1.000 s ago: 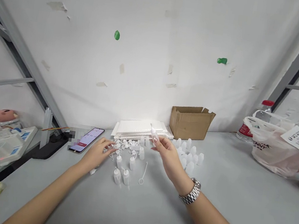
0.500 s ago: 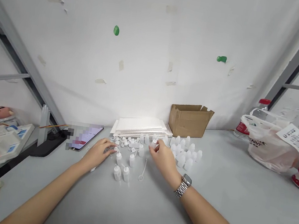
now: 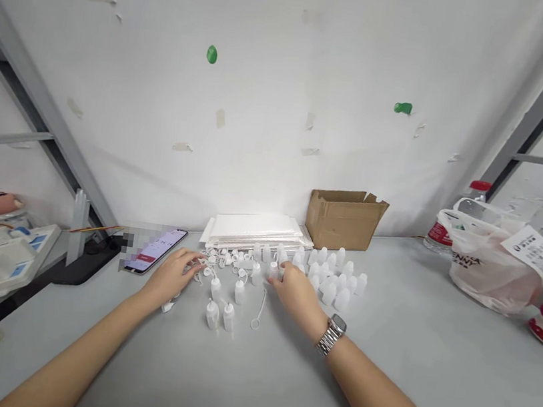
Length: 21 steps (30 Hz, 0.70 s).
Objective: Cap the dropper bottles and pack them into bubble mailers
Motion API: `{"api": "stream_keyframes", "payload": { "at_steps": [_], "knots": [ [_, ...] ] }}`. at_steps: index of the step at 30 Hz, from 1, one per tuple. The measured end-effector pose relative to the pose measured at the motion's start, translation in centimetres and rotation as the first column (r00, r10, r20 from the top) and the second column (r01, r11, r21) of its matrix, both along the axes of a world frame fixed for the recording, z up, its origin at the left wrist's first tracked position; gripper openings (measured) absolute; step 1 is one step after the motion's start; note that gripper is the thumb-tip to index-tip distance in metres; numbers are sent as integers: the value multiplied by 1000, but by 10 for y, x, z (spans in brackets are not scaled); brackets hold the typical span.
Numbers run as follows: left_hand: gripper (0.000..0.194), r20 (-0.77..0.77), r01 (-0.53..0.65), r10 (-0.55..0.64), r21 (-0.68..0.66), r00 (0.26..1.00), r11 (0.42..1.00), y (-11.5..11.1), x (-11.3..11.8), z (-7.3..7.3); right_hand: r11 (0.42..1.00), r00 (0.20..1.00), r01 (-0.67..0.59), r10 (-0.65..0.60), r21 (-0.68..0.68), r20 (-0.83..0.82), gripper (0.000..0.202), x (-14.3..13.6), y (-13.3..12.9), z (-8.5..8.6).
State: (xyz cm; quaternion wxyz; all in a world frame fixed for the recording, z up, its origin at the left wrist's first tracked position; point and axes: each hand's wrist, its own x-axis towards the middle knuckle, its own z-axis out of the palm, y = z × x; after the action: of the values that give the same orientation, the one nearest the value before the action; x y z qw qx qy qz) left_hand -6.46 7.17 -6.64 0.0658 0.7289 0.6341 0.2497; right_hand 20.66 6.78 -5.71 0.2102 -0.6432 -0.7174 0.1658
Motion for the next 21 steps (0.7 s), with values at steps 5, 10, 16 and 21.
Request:
{"api": "stream_keyframes", "payload": {
  "at_steps": [5,10,16,21],
  "knots": [
    [32,23,-36,35,19,999,999,-1,1,2,997,998,49,-51,56,45,24,21,-4,28],
    [32,49,-56,54,28,997,998,2,2,-2,978,963,158,-183,134,199,21,32,-4,37],
    [16,120,-33,30,20,992,999,7,1,-8,989,922,79,-121,127,367,9,24,-7,26],
    [10,244,-58,44,51,969,997,6,-1,-1,990,905,50,-102,135,412,10,20,-8,25]
  ]
}}
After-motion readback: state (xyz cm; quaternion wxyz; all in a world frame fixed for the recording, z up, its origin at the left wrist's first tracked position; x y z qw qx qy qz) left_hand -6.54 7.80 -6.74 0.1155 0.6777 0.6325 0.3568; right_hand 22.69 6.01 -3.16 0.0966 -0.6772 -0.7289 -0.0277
